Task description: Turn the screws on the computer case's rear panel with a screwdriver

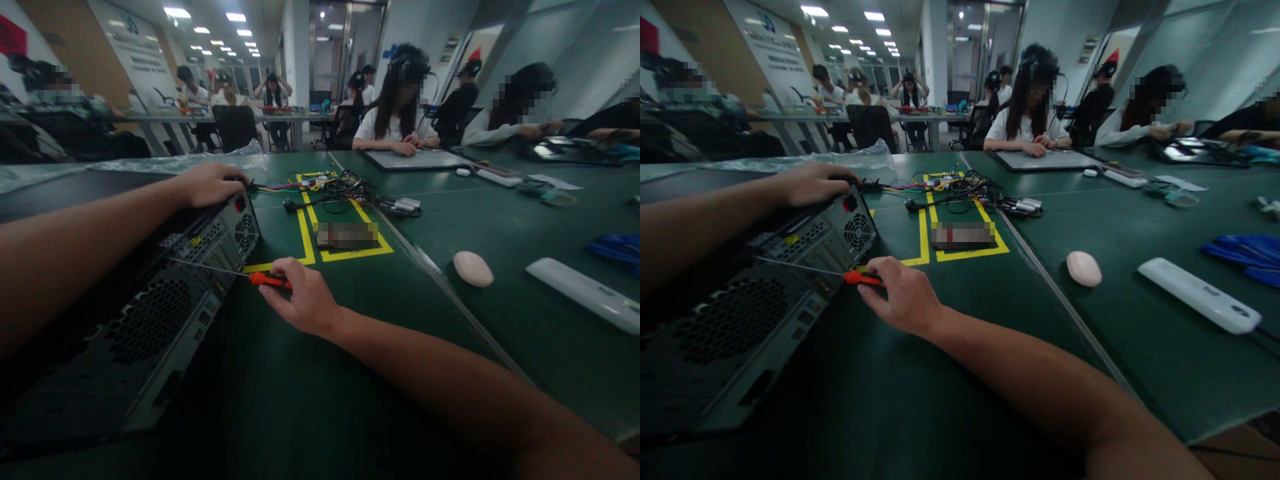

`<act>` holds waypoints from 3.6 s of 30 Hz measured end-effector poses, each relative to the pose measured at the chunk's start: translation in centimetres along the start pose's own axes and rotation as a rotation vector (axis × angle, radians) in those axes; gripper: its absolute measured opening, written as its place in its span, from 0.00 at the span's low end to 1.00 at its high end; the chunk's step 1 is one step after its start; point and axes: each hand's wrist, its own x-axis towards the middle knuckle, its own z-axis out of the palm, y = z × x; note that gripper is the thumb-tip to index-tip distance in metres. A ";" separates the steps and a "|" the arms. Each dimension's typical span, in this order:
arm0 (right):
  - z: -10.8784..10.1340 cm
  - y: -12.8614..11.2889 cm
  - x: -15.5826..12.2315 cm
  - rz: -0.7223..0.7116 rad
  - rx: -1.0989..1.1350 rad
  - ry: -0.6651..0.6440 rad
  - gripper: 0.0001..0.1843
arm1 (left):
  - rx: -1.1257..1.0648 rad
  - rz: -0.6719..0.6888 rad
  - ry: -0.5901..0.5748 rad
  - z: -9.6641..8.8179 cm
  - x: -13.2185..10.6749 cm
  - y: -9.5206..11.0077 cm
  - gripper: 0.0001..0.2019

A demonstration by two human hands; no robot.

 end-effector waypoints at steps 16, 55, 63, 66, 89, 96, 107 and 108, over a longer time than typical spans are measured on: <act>-0.1 0.1 0.1 -0.066 -0.009 0.006 0.13 | 0.001 -0.013 -0.009 0.1 0.1 -0.2 0.34; -0.6 -0.5 0.4 -0.018 -0.007 -0.050 0.20 | 0.010 -0.013 0.017 0.3 0.1 -0.3 0.35; -0.4 -0.2 0.1 0.014 -0.028 -0.042 0.16 | -0.001 0.001 0.008 0.2 0.1 -0.3 0.33; -0.4 -0.2 0.2 0.021 -0.026 -0.059 0.13 | -0.003 -0.001 0.014 0.3 0.2 -0.4 0.33; -0.2 0.0 0.1 -0.003 -0.027 -0.067 0.14 | -0.016 -0.001 -0.005 0.1 0.1 -0.5 0.34; -0.2 0.1 0.1 -0.029 -0.017 -0.041 0.14 | 0.008 -0.014 -0.002 0.0 0.0 -0.2 0.33; -0.1 0.1 0.1 -0.009 -0.017 -0.050 0.13 | 0.003 -0.007 0.010 0.2 0.1 -0.4 0.33; -0.1 0.1 0.1 -0.009 -0.017 -0.051 0.13 | 0.006 -0.007 0.007 0.2 0.1 -0.4 0.33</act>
